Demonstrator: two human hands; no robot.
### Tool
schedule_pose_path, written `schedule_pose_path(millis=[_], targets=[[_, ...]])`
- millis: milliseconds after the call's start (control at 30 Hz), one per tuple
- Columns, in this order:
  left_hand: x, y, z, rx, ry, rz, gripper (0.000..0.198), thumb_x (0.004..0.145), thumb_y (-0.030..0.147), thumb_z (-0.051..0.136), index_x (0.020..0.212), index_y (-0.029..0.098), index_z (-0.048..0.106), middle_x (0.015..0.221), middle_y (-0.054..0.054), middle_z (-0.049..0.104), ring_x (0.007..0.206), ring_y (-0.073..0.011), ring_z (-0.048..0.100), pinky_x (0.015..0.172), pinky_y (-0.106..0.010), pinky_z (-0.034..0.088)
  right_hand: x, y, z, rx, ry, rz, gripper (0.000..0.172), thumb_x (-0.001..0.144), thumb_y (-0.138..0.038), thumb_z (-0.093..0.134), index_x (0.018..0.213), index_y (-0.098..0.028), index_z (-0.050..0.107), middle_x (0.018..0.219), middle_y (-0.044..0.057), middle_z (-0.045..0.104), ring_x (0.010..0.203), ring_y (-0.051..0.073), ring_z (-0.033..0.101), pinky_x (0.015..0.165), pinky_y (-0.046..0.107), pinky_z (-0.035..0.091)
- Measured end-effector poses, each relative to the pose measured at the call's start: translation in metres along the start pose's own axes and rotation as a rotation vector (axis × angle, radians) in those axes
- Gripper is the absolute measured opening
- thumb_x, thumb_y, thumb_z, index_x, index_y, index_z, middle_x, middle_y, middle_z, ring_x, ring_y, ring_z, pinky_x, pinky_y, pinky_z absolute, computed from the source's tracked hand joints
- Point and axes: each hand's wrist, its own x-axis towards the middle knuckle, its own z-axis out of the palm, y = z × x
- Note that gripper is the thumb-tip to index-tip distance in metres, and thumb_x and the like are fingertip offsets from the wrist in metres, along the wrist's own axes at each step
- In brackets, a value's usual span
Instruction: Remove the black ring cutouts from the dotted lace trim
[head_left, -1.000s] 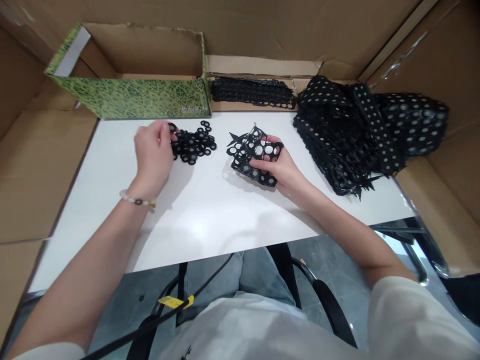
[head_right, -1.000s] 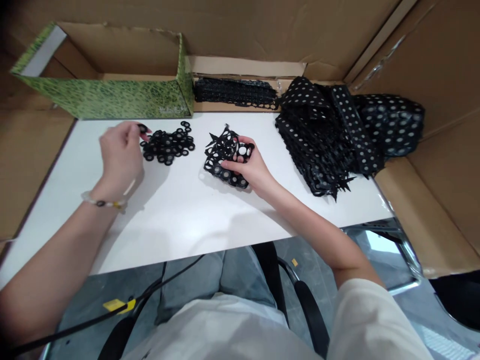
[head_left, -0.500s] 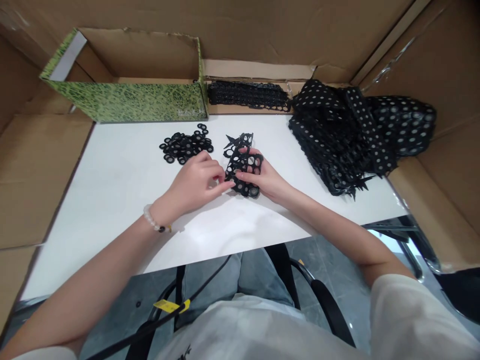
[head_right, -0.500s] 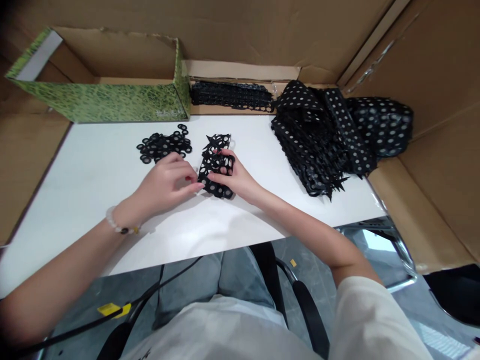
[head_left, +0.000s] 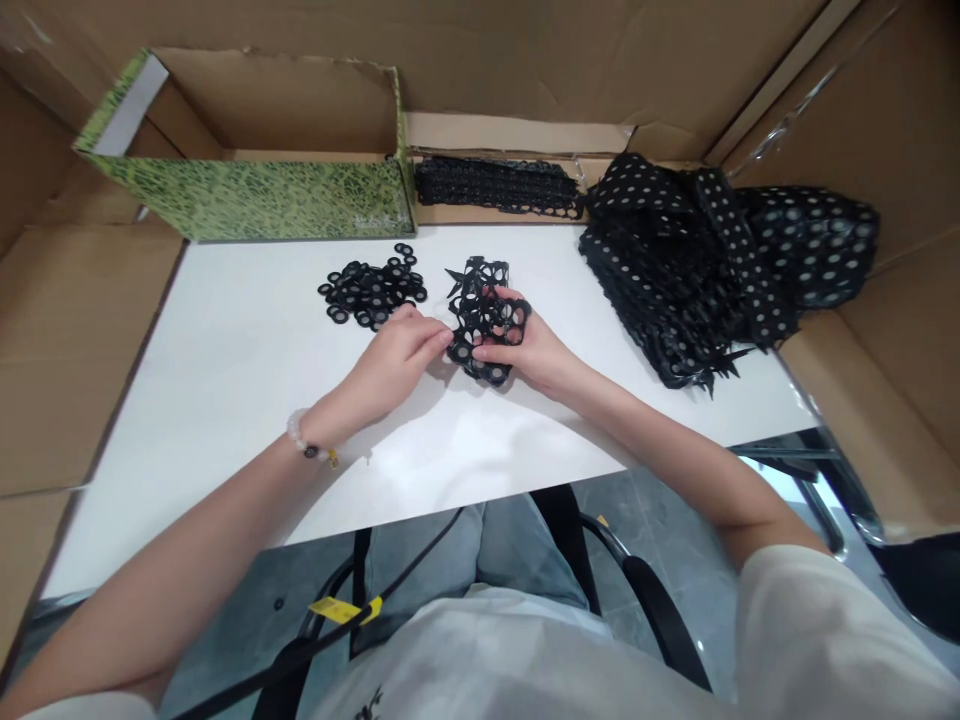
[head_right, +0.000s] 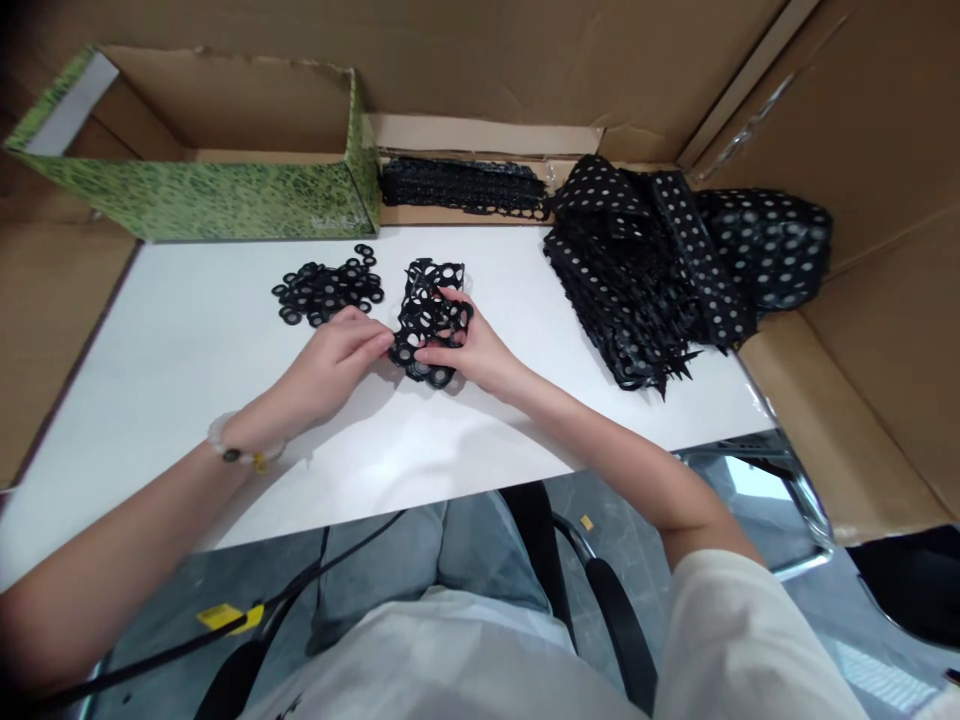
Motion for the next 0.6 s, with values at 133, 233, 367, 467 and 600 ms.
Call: schedule_pose_path(millis=[133,233,367,467,600], targets=[[0.006,-0.014,-0.018,-0.080,0.285,-0.220,0.037,0.103,0.047,0.044,0.077,0.024,0.056,0.079,-0.005,0.067,0.084,-0.0243,0.058,0.078,-0.040,0.047,0.001,-0.006,-0.008,-0.030,0.032,-0.035,0.095,0.056,-0.036,0.095,0.135,-0.033,0.042,0.109,0.001,0.069,0.106,0.027,0.071,0.105,0.053,0.058],[0.004,-0.013,-0.025,0.098,0.477,-0.223,0.033,0.105,0.040,0.041,0.079,0.024,0.053,0.085,-0.006,0.069,0.087,-0.0241,0.057,0.085,-0.043,0.047,0.002,-0.005,-0.010,-0.027,0.050,-0.024,0.095,0.056,-0.034,0.093,0.135,-0.033,0.040,0.107,0.001,0.069,0.106,0.027,0.071,0.105,0.054,0.058],[-0.004,0.004,-0.005,0.303,0.260,0.013,0.031,0.103,0.030,0.041,0.077,0.023,0.057,0.081,-0.009,0.070,0.089,-0.0282,0.056,0.086,-0.046,0.047,0.001,0.003,0.000,0.022,0.021,-0.018,0.094,0.055,-0.033,0.092,0.133,-0.032,0.039,0.117,0.002,0.067,0.109,0.025,0.071,0.111,0.051,0.055],[-0.008,0.012,0.012,0.290,0.040,0.123,0.035,0.104,0.033,0.037,0.081,0.022,0.061,0.081,-0.012,0.070,0.087,-0.0299,0.056,0.083,-0.046,0.048,-0.002,0.008,0.008,0.025,-0.018,-0.025,0.095,0.056,-0.036,0.094,0.134,-0.034,0.040,0.113,0.001,0.066,0.105,0.025,0.071,0.111,0.052,0.056],[-0.006,0.007,0.014,0.151,-0.082,0.102,0.034,0.103,0.047,0.045,0.086,0.022,0.059,0.083,-0.009,0.066,0.088,-0.0289,0.058,0.077,-0.041,0.048,-0.004,0.007,0.008,0.014,-0.054,-0.049,0.095,0.059,-0.041,0.095,0.138,-0.035,0.042,0.115,0.002,0.066,0.109,0.028,0.071,0.110,0.053,0.057]])
